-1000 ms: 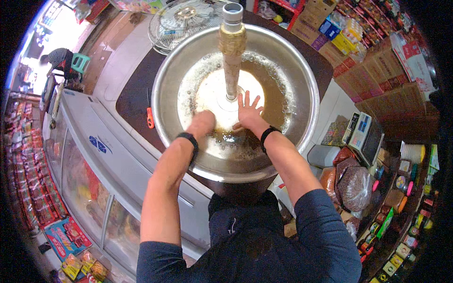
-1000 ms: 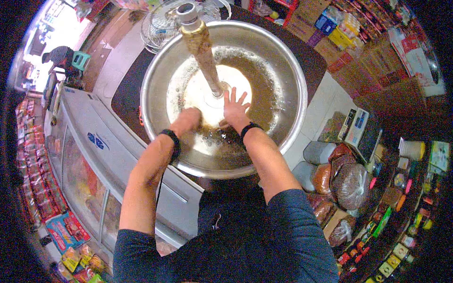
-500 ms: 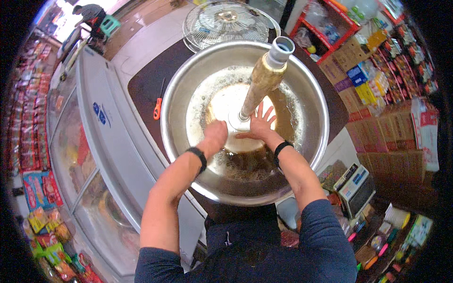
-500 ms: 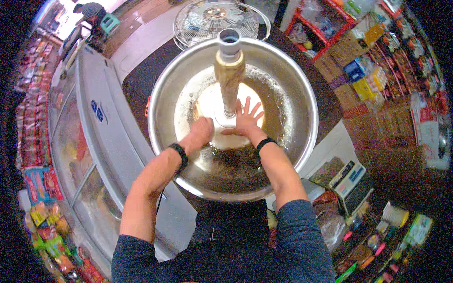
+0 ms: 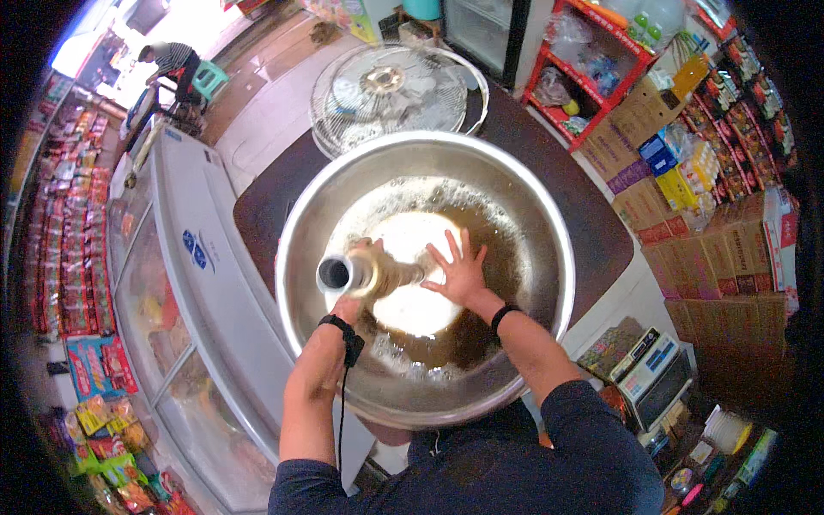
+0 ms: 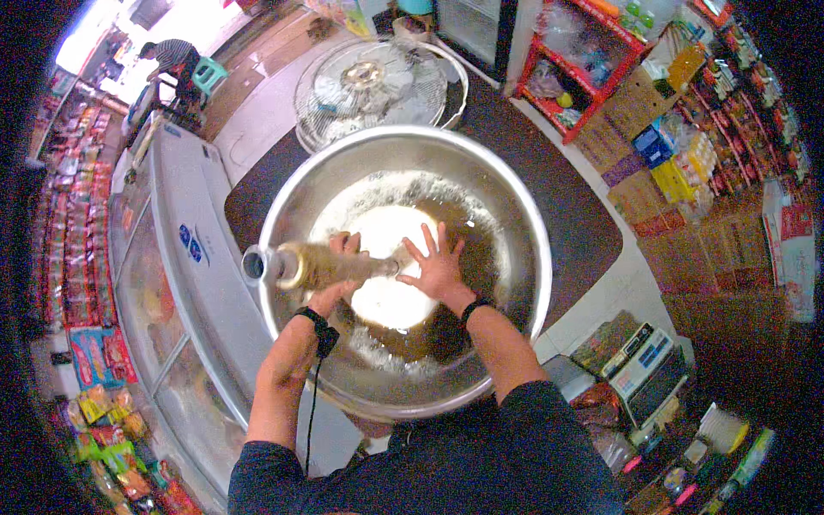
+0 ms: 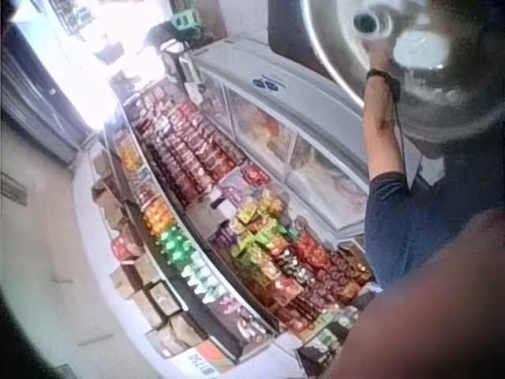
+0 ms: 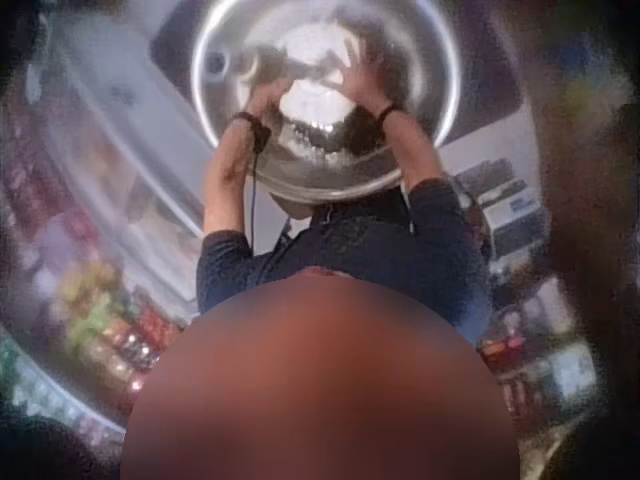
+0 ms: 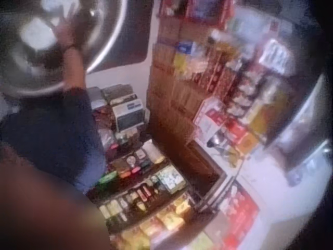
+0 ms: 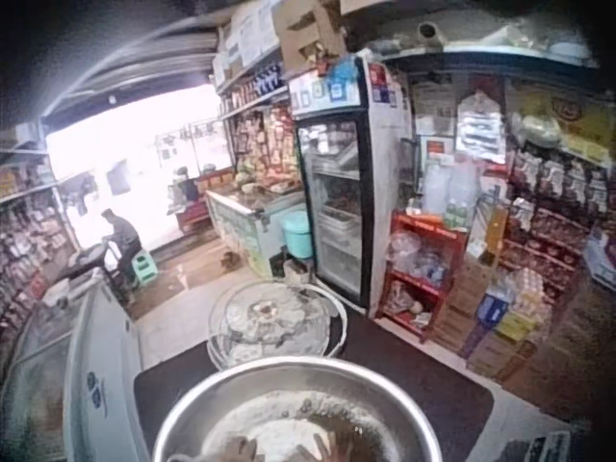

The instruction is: The person repeatedly scrubs a cylindrical pipe with a sponge in a large metal basin filled with soapy water. They rinse the pipe and sponge, then continue scrubbing different sections of the pipe while holding it with both hands.

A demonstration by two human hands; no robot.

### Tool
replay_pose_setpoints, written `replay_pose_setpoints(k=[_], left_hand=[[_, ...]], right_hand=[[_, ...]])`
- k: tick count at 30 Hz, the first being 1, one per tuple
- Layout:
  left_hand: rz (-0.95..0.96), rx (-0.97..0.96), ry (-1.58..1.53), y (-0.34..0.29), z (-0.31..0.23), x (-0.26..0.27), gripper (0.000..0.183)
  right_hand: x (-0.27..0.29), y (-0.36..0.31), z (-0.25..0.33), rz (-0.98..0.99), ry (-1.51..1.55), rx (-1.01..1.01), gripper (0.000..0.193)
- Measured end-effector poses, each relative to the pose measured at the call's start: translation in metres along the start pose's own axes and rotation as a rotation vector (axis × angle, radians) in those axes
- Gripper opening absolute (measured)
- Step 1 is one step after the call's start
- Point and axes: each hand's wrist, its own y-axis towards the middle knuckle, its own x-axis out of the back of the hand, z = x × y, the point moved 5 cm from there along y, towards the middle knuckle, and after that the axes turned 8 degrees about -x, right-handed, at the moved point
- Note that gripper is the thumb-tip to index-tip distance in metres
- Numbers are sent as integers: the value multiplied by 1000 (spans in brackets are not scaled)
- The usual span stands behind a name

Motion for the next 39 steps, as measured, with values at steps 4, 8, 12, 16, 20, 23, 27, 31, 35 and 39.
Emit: replay_pose_setpoints(k=[4,8,12,16,20,23,27,31,35,39], left_hand=[[-19,-333,144,101,-21,-25,40],[-26,-215,292,172,-5,-53,40],[-137,-74,347,140,27,-36,39],[-209,145,356,46,47,0,43],[-211,-27,291,-7,10,-13,48],[-3,-278,281,29,-23,-37,47],[144,-429,207,139,-36,-49,44],[97,-255,265,162,-11,-42,46],[-20,161,355,83,35,-8,50],[-5,291,467,16,40,2,47]], right_hand=[[-1,5,2,-129,-66,23,93],[0,7,-2,-90,-18,20,86],[6,11,-8,-99,74,22,88],[8,31,-17,-162,112,-96,79],[9,47,-20,-254,248,-114,73],[3,51,-21,-233,237,-109,68],[-1,57,-28,-219,147,-146,64],[4,69,-31,-217,301,-161,68],[7,78,-31,-67,162,-251,70],[15,78,-27,20,120,-193,68]])
